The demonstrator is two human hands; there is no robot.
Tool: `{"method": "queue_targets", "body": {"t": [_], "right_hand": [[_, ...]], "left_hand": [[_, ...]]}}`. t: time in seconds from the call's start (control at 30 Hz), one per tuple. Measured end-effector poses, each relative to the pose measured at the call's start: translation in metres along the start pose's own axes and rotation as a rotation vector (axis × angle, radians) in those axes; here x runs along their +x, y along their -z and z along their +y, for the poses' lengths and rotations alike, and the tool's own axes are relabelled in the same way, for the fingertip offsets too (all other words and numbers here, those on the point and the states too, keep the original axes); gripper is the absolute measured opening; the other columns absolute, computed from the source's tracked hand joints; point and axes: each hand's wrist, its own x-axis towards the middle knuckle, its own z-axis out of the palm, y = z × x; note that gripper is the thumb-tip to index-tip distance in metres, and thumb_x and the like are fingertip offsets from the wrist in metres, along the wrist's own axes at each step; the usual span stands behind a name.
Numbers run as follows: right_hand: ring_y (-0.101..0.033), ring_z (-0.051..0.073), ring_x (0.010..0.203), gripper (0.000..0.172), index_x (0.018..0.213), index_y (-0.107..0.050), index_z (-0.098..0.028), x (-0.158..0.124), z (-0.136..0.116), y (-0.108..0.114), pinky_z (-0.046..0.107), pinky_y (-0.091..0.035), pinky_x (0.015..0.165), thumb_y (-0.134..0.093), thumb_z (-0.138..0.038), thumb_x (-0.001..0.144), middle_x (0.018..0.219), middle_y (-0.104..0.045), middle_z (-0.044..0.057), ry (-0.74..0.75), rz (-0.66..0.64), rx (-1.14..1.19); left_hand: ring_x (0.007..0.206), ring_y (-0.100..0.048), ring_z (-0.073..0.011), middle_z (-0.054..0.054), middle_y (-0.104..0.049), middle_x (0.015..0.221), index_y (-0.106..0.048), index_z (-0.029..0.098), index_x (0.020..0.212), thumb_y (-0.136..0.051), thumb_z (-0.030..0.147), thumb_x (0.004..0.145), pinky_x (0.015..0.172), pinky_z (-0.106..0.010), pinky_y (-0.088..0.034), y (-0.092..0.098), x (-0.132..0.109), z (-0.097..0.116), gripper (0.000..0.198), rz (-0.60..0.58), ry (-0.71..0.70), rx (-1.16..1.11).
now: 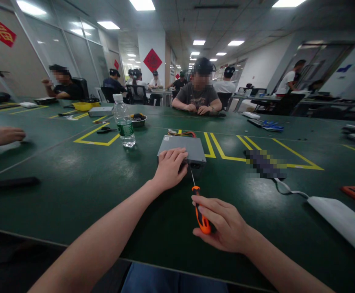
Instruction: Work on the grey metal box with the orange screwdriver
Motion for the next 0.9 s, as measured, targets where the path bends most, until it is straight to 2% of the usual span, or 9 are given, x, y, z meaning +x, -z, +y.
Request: {"method": "queue_targets", "body": {"t": [0.53,0.9], "right_hand": [[-0.063,0.022,0.094,0.032,0.111,-0.044,-0.008,0.0037,-0.0001,-0.0021,0.034,-0.055,0.074,-0.052,-0.029,0.088,0.106,-0.062,0.022,-0.003,-0.024,-0.014],[-0.064,0.020,0.084,0.025,0.102,-0.050,-0.011,0.0059,-0.0029,-0.0051,0.033,-0.054,0.072,-0.052,-0.031,0.087,0.106,-0.062,0.019,0.024,-0.087,-0.079]], "left_hand": [[0.120,-0.041,-0.0229,-0.005,-0.052,0.129,-0.051,0.022,0.114,-0.048,0.026,0.084,0.098,-0.040,-0.028,-0.0004,-0.0002,-0.0006,0.031,0.001,-0.003,0.001],[0.120,-0.042,-0.0222,-0.004,-0.052,0.129,-0.051,0.022,0.114,-0.048,0.026,0.084,0.098,-0.040,-0.028,-0.0018,0.0003,-0.0011,0.031,0.009,-0.003,-0.001]]}}
